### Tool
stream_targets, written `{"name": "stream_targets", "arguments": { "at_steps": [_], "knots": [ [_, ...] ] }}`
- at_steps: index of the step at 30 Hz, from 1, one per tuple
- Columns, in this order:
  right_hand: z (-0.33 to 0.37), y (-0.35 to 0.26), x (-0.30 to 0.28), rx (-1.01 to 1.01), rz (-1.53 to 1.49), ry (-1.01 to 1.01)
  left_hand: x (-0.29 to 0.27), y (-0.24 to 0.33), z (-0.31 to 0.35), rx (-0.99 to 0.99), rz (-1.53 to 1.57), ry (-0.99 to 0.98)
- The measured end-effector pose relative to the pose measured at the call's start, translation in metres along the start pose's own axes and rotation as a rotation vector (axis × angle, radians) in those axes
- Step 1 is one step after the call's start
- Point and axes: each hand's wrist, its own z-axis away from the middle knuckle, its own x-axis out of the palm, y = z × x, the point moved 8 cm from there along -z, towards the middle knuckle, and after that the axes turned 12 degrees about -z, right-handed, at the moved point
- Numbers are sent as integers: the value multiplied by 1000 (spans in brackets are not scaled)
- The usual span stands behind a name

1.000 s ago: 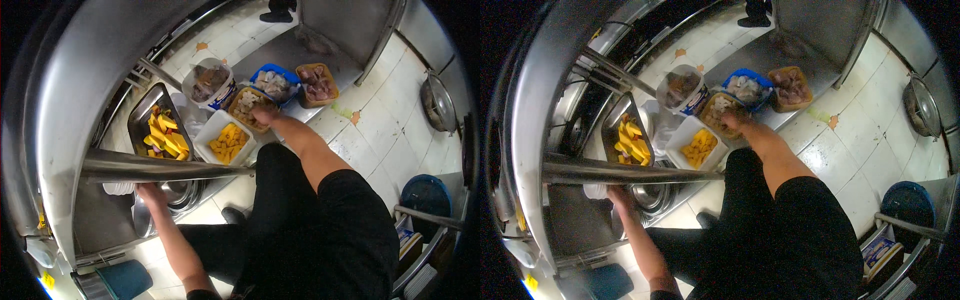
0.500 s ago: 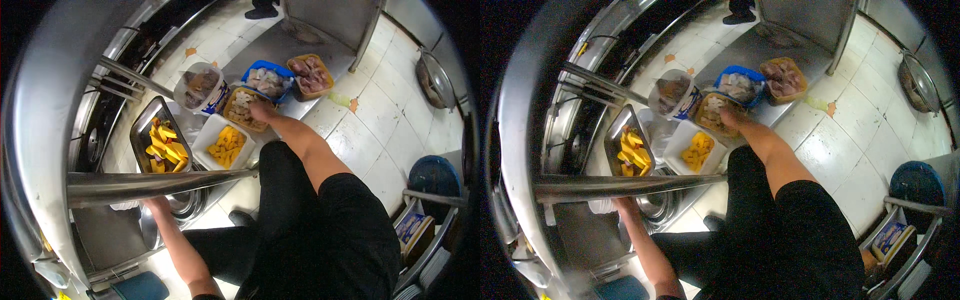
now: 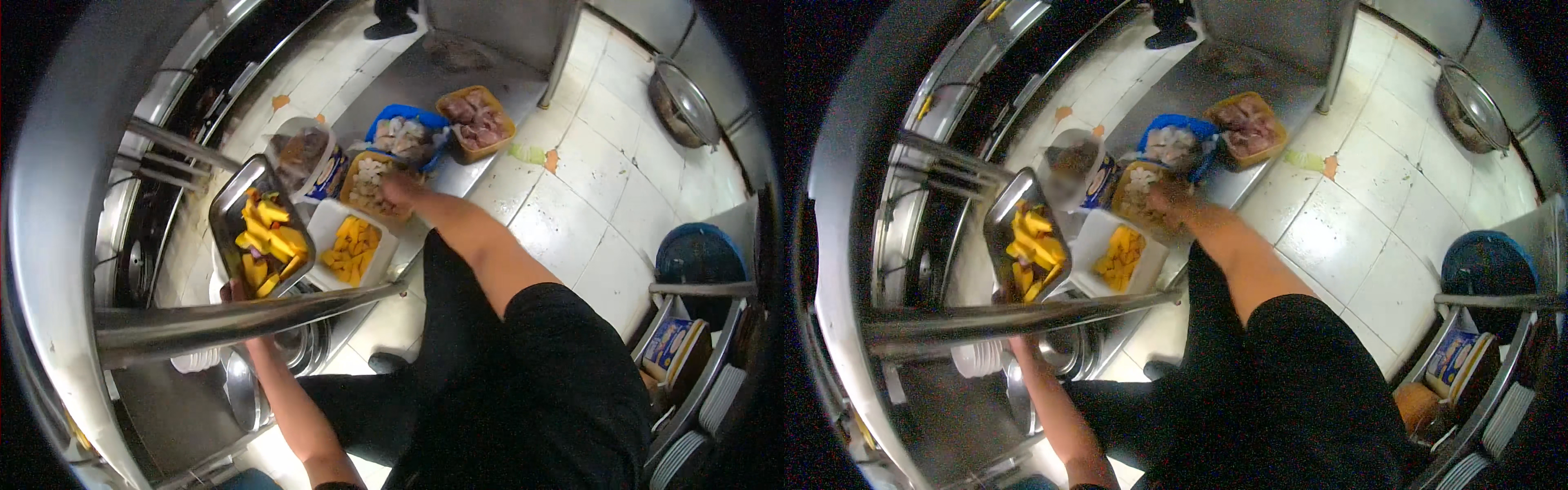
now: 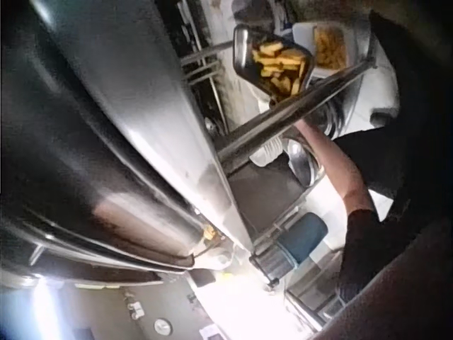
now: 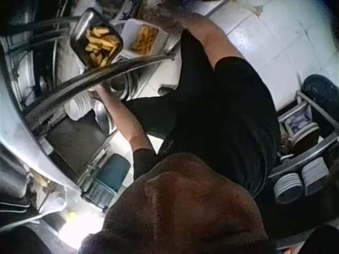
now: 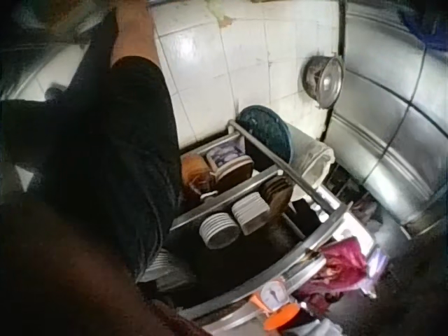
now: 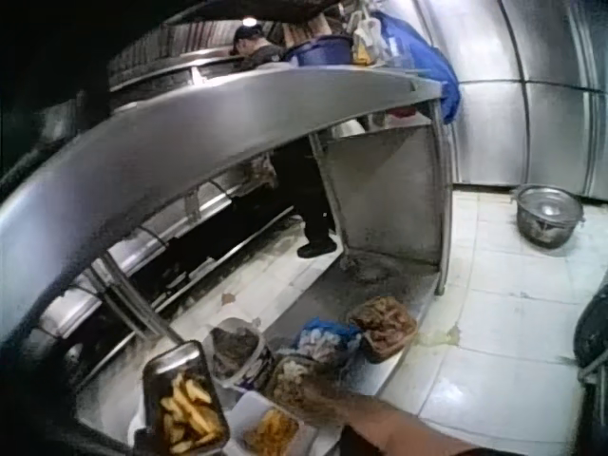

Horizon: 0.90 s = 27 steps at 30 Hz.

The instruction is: The person prepares food items by placing sauce dishes onto a wooden board, heating small containers in a microwave, and gathering cut vegetables and meat onto a metal tray.

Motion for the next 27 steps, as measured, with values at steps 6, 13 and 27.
{"name": "stream_targets", "arguments": {
  "at_steps": [6, 13, 27],
  "knots": [
    [-14, -45, -105, 30, -1095, -276, 27, -23, -34, 66, -62, -124],
    [1, -317, -185, -293, -702, -363, 44, 9, -34, 537, -813, -1],
    [-46, 114, -243, 284, -995, 70, 21, -20, -27, -123, 25, -131]
  ]
}}
